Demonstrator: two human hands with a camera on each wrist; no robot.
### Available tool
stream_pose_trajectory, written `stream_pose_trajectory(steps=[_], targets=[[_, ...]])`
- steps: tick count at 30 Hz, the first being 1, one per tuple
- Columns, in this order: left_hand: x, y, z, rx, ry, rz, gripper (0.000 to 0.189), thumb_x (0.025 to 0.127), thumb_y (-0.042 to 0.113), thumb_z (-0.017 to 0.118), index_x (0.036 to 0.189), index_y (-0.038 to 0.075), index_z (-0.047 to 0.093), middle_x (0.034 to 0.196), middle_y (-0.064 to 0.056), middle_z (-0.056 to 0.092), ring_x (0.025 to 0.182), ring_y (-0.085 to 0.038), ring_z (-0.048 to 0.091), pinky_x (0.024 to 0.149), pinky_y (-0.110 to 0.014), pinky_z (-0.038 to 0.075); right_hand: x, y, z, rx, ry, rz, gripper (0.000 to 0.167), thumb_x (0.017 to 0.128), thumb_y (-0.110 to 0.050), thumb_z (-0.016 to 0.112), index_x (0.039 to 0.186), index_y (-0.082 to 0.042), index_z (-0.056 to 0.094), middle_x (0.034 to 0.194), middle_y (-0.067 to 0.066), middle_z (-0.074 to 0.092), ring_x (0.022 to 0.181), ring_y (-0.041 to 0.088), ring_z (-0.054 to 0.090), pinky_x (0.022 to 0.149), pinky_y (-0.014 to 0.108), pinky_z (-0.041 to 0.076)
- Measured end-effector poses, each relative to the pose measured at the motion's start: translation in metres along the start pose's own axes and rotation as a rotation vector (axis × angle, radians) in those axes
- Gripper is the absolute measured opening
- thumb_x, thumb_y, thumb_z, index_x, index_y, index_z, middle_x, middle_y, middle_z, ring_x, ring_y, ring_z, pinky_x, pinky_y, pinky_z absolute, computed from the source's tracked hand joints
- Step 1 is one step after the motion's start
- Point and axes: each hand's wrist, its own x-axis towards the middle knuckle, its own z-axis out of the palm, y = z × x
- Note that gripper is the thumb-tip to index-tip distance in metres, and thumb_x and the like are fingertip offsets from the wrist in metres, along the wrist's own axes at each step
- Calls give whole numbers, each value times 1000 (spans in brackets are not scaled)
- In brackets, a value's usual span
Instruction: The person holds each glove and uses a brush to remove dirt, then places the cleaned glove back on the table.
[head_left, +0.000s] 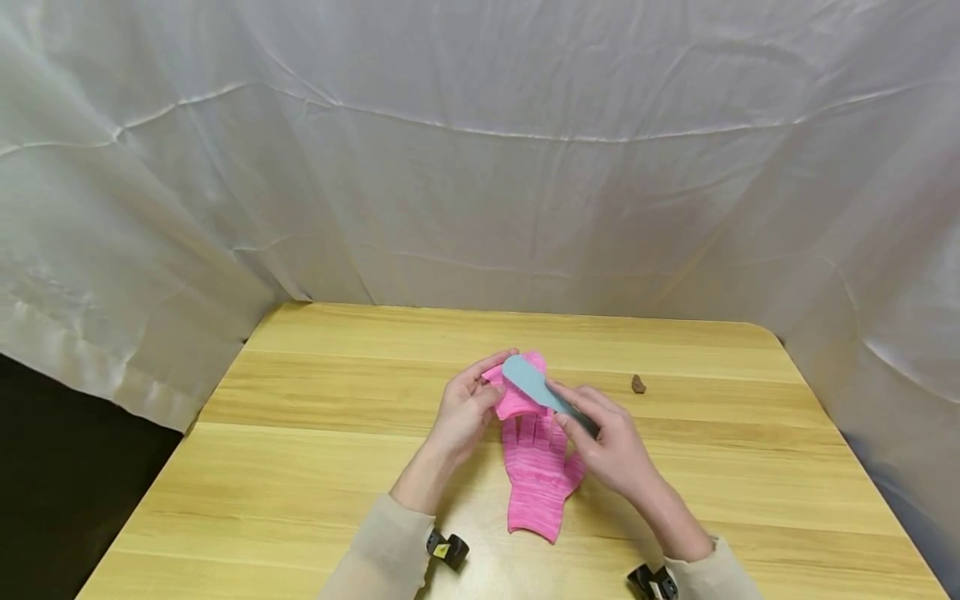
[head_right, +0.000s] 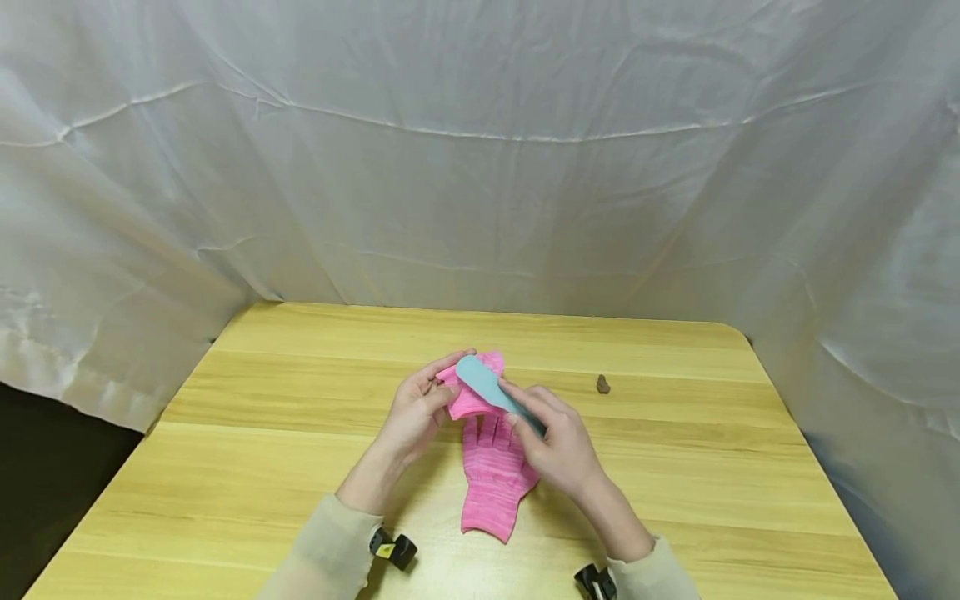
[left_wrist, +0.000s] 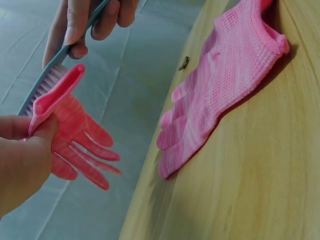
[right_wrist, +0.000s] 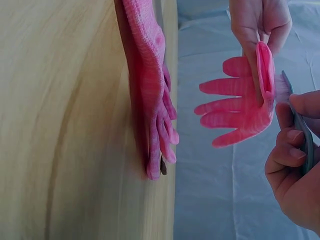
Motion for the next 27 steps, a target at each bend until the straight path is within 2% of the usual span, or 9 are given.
stream_pose_trajectory(steps=[5, 8, 11, 18, 27], targets=[[0, 1, 0, -4, 1, 0, 57, 95, -15, 42, 152, -9, 40, 159, -21, 45, 135, -26, 56, 103, -29, 54, 0, 0, -3, -9, 18, -11, 48, 92, 6, 71, 138, -7, 67, 110, 6, 73, 71, 9, 55, 57, 23, 53], [0, 1, 0, -5, 4, 7, 58, 95, -16, 42, 152, -9, 41, 159, -21, 45, 137, -28, 54, 102, -28, 55, 0, 1, -5, -21, 31, -4, 48, 92, 6, 71, 138, -8, 67, 112, 7, 73, 73, 10, 56, 57, 24, 53], [1, 1, 0, -1, 2, 18, 58, 94, -16, 42, 152, -9, 41, 159, -20, 45, 135, -24, 56, 99, -25, 56, 0, 3, -6, -24, 41, 6, 47, 93, 4, 71, 138, -8, 67, 112, 6, 73, 75, 9, 56, 57, 24, 52], [1, 1, -1, 14, 3, 28, 58, 94, -17, 42, 152, -10, 41, 159, -20, 46, 121, -14, 63, 87, -19, 58, 2, 4, -7, 11, 74, -24, 46, 92, 6, 71, 137, -6, 68, 110, 7, 73, 74, 9, 55, 55, 22, 49], [1, 0, 0, 40, 7, 49, 57, 95, -15, 43, 152, -8, 40, 159, -21, 45, 137, -23, 54, 107, -28, 51, 1, 2, -3, 38, 31, -53, 48, 91, 8, 71, 137, -6, 68, 111, 7, 72, 76, 9, 55, 58, 23, 52]])
